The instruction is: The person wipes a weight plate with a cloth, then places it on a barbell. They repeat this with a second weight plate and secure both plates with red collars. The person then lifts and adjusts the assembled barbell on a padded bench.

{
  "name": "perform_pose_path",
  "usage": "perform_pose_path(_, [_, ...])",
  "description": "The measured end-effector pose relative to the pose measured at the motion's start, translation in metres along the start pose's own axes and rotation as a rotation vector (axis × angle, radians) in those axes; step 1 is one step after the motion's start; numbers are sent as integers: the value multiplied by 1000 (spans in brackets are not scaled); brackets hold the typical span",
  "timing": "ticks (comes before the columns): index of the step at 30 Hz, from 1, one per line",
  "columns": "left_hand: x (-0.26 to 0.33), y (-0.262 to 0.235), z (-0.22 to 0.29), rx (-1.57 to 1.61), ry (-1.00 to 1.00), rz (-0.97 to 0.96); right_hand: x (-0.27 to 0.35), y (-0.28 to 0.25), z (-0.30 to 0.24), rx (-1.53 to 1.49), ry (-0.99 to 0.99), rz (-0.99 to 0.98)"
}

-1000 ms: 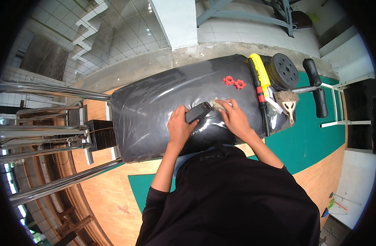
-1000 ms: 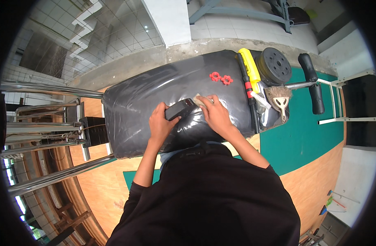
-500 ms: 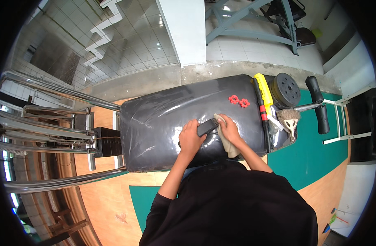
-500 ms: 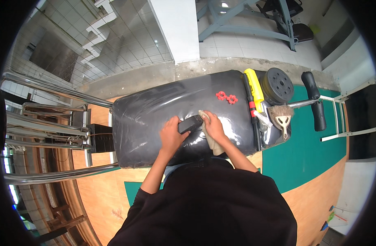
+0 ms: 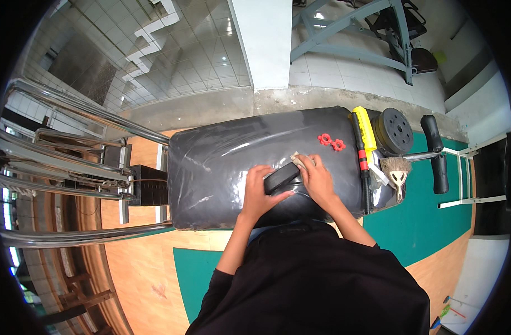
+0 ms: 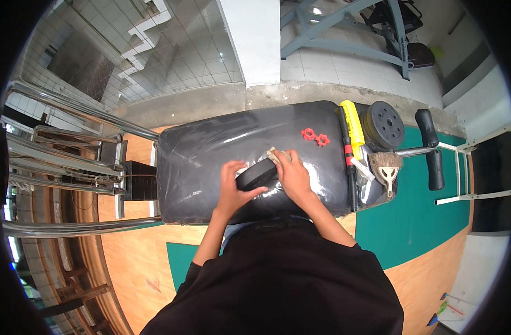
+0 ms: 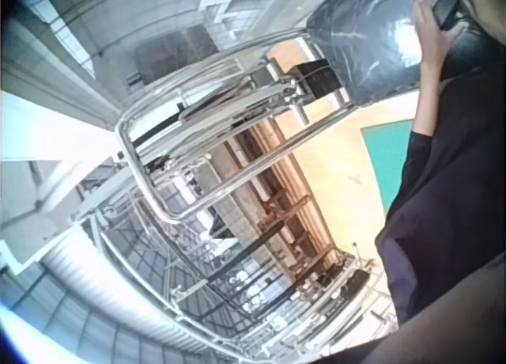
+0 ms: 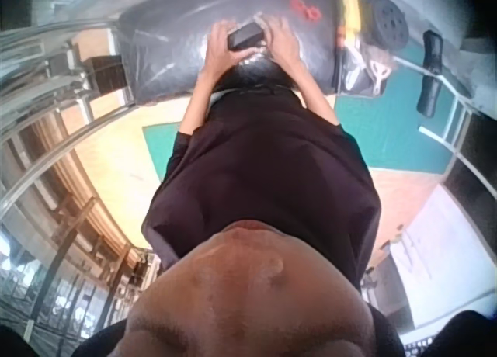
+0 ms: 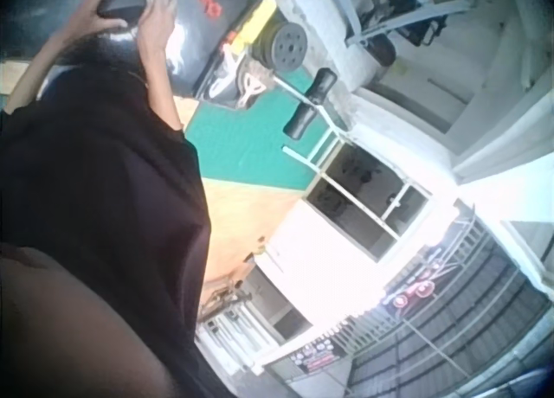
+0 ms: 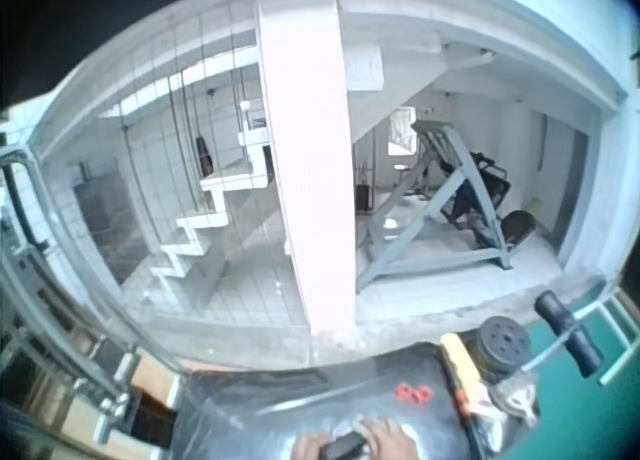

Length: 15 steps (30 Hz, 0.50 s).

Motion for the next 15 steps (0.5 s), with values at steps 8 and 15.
perform_pose_path(8, [71, -18, -79, 65, -471, 31, -10, 19, 9, -180, 94, -60])
perform_pose_path(15, [27, -15, -27, -224, -213, -144, 7, 0, -34, -165, -48, -11])
Point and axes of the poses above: each hand's wrist, its own x-axis away from the middle knuckle, its own y-axis out of the palm, z = x × y, the point moved 8 cm from there along -x, towards the middle knuckle, and after that the axes turned 12 degrees about x, right-handed, at the moved point
